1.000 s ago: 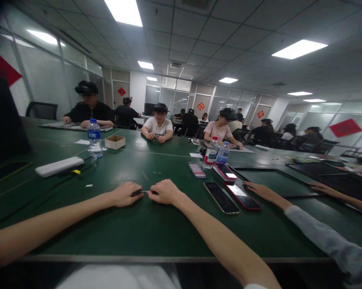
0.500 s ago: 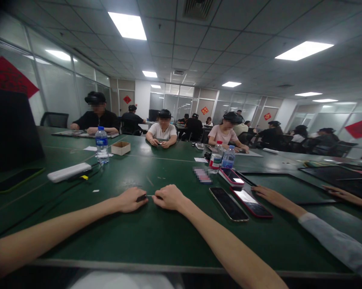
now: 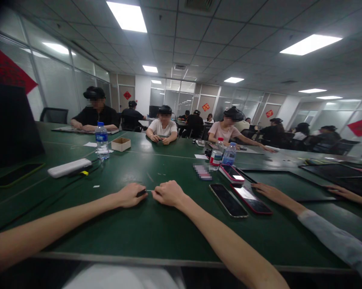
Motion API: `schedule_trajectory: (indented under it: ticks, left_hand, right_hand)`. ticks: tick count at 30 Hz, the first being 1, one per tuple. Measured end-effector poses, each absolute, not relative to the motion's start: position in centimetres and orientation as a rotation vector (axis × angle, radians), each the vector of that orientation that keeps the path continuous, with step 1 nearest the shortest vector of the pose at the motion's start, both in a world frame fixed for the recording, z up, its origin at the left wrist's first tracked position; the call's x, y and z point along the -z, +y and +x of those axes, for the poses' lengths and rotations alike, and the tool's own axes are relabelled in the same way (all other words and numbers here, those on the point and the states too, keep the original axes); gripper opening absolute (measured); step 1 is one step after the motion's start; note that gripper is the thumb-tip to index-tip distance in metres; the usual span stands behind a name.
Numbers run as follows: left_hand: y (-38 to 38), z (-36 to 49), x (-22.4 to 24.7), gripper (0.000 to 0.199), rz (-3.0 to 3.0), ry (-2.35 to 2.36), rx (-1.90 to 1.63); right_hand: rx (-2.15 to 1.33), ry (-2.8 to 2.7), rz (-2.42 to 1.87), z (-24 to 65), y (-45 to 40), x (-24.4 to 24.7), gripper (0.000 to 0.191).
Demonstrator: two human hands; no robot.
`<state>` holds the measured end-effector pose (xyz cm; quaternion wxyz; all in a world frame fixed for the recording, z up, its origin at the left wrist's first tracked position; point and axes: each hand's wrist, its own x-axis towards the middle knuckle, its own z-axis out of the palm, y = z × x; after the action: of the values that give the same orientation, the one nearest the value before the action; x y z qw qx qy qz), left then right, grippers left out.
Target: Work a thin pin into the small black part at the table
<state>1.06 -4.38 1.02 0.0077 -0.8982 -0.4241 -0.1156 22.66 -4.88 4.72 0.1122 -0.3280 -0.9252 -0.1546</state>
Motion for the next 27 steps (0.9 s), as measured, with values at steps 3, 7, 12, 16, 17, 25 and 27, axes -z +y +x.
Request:
schedule_trajectory:
  ticks: [3,7,12,16,17,25,27]
  left_hand:
    - [-4.3,1.1,-1.1,0.036,-2.808,-1.33,0.383]
    - [-4.0,1.3,-1.1,0.036,-2.797,-1.392,0.335]
    - [-4.1,1.3,-1.3,0.035,-2.785,-1.372,0.317]
    - [-4.3,1.3,-1.4,0.037,-2.794,-1.371,0.333]
    - [-4.3,1.4,-1.4,0.037,-2.795,-1.365,0.339]
    - [-4.3,1.4,-1.2,0.037,-2.76,-1.318,0.348]
    - [-4.1,1.4,-1.0,0.037,-2.763,-1.308,0.347]
  right_hand:
    - [0.422,-2.689,-0.884,22.3,-5.5,-4.7,0.039]
    - [0.401,-2.691,-0.534,21.0,-6.7,-4.2,0.036]
    - [0.426,-2.716,-0.707,21.5,-6.1,-4.3,0.038]
    - [0.431,-2.736,-0.936,23.1,-4.7,-4.8,0.043]
    - [0.43,-2.746,-0.947,23.2,-4.6,-4.8,0.044]
    - [0.47,-2.726,-0.977,22.7,-4.7,-4.3,0.043]
    - [0.458,-2.73,-0.98,22.8,-4.6,-4.4,0.043]
